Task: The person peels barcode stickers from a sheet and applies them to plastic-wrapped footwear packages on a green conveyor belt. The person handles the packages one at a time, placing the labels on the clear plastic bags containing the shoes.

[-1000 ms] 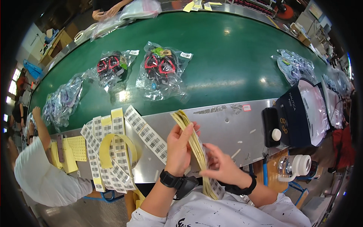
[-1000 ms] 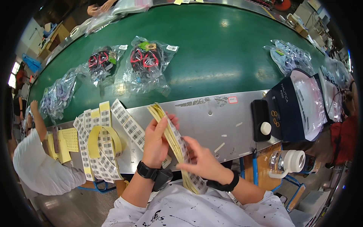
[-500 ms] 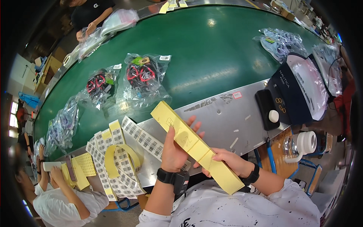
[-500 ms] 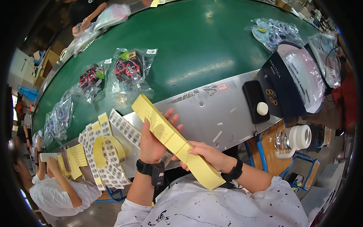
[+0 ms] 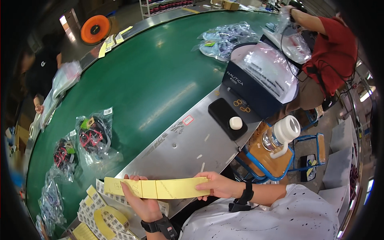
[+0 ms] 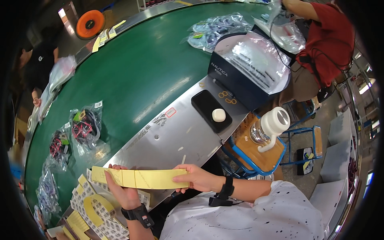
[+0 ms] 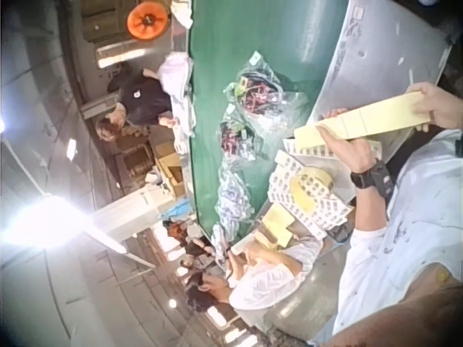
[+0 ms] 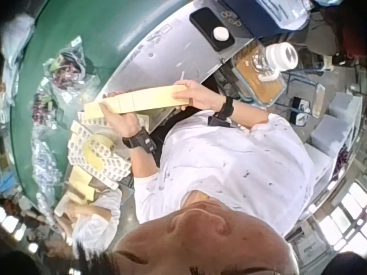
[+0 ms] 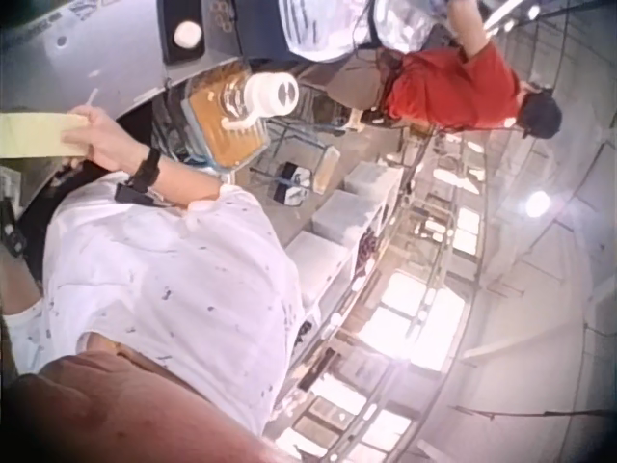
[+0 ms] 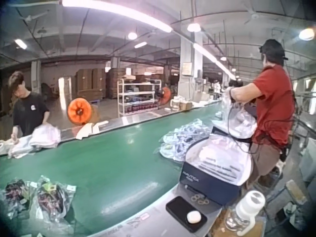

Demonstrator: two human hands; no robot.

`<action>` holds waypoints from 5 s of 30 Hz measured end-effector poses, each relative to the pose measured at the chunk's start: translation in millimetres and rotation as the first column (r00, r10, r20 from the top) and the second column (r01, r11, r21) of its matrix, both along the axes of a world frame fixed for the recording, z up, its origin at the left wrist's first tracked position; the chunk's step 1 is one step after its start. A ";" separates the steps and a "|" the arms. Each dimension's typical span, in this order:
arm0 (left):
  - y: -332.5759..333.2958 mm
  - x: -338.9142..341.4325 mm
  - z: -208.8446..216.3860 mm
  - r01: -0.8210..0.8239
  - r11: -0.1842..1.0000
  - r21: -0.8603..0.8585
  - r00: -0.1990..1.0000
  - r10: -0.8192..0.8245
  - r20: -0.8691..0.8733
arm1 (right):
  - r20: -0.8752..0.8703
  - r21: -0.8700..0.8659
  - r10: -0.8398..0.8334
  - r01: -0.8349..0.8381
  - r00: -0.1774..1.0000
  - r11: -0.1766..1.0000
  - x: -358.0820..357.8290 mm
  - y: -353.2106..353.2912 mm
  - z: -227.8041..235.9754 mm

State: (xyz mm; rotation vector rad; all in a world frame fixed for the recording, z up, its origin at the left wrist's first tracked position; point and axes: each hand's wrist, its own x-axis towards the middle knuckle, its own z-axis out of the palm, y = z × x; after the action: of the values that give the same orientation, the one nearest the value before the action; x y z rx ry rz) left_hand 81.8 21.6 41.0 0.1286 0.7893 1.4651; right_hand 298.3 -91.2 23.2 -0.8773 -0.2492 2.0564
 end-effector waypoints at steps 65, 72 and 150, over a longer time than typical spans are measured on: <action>-90.5 41.8 39.2 0.905 0.422 0.060 0.359 -0.680 -0.639 | 0.903 0.427 -0.356 0.578 -0.239 0.695 174.3 -135.2 8.0; -86.5 50.3 39.7 0.913 0.407 0.031 0.323 -0.675 -0.663 | 0.806 0.490 -0.209 0.424 -0.554 0.762 210.8 -180.1 -6.8; -124.8 -173.1 31.0 -0.231 0.936 0.266 0.632 0.352 -0.690 | 0.814 0.537 0.109 -0.811 0.571 0.233 -210.2 80.4 3.6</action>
State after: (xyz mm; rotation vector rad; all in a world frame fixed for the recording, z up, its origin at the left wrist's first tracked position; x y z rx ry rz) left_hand -91.3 -103.2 72.0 0.7860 1.3996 1.8039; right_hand 88.1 -10.8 26.8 -0.7411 -2.1429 1.5610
